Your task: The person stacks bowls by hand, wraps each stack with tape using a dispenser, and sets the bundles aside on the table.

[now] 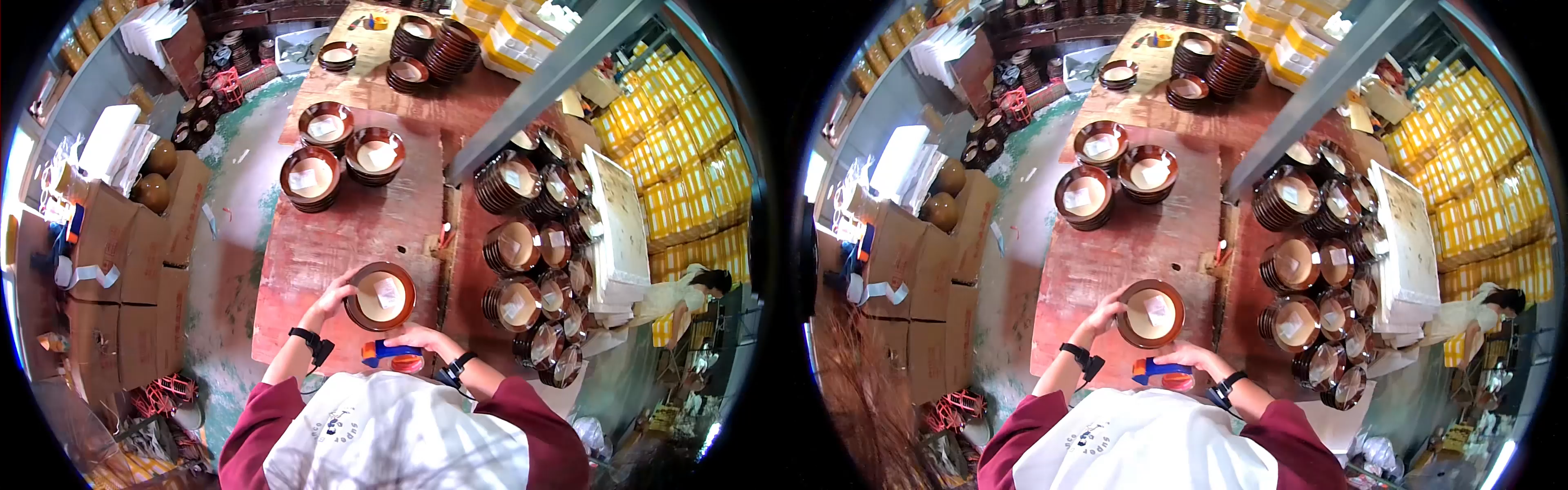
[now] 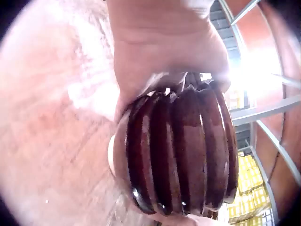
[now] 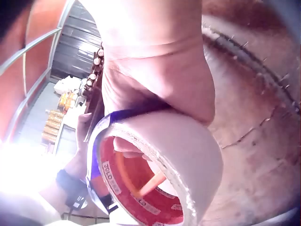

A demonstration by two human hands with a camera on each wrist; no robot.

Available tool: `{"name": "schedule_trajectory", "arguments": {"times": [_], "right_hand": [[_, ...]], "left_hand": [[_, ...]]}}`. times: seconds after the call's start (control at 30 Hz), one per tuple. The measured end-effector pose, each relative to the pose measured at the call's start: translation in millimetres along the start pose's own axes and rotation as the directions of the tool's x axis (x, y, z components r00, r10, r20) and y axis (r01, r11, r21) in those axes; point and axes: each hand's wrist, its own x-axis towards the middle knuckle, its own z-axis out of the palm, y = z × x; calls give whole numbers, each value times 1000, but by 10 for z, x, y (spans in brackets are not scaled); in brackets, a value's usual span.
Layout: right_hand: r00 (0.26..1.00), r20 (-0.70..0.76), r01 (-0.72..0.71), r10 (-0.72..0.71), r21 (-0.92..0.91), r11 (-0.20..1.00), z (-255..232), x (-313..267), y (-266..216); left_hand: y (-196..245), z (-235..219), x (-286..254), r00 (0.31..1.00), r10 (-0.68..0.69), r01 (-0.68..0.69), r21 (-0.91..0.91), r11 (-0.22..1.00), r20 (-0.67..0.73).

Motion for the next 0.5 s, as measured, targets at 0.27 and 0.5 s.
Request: {"name": "schedule_trajectory", "arguments": {"times": [0.27, 0.5], "right_hand": [[986, -59, 153, -153, 0, 988, -177, -519, 515], [929, 27, 353, -370, -372, 859, -309, -299, 753]], "left_hand": [[-530, 545, -169, 998, 35, -40, -111, 993, -49], [203, 640, 285, 995, 102, -64, 725, 686, -9]]}}
